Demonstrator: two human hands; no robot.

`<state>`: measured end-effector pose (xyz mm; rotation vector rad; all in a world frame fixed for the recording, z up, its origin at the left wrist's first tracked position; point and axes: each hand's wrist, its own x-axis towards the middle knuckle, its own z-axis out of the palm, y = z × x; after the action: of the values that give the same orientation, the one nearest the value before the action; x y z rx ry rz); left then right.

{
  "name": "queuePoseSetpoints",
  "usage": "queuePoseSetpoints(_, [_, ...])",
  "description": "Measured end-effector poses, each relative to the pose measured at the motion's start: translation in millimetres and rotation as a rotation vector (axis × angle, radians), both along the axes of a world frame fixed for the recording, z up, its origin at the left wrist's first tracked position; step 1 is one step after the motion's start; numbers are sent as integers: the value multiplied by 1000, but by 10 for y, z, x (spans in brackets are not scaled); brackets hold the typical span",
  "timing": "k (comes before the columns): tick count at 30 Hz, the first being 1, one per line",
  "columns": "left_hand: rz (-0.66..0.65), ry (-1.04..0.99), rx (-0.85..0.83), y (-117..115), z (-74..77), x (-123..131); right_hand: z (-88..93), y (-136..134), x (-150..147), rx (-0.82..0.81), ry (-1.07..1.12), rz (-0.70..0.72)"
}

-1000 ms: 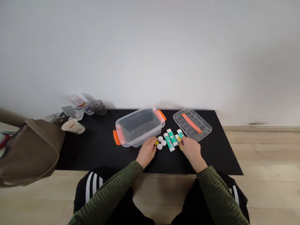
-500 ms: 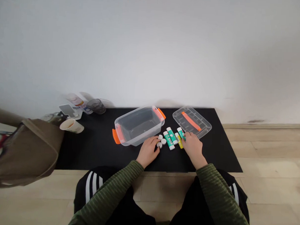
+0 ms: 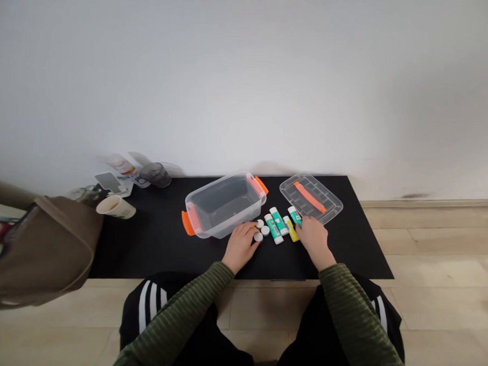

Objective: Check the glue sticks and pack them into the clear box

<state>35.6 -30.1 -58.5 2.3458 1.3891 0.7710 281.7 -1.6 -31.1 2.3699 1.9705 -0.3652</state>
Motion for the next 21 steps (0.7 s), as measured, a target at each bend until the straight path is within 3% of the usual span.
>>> queuePoseSetpoints(5, [80,-267,-129,8,123,-22,14,-29,92,146,122,4])
queuePoseSetpoints(10, [150,-770,-379,-13,209,6,55,-163,89,273,665,44])
queuePoseSetpoints(15, [92,-1319,-701,-53,243,79,64,-278,-91,229,1089,184])
queuePoseSetpoints(21, [72,-1579,-899,-91,371,68,132,-330,-153,111,1129,326])
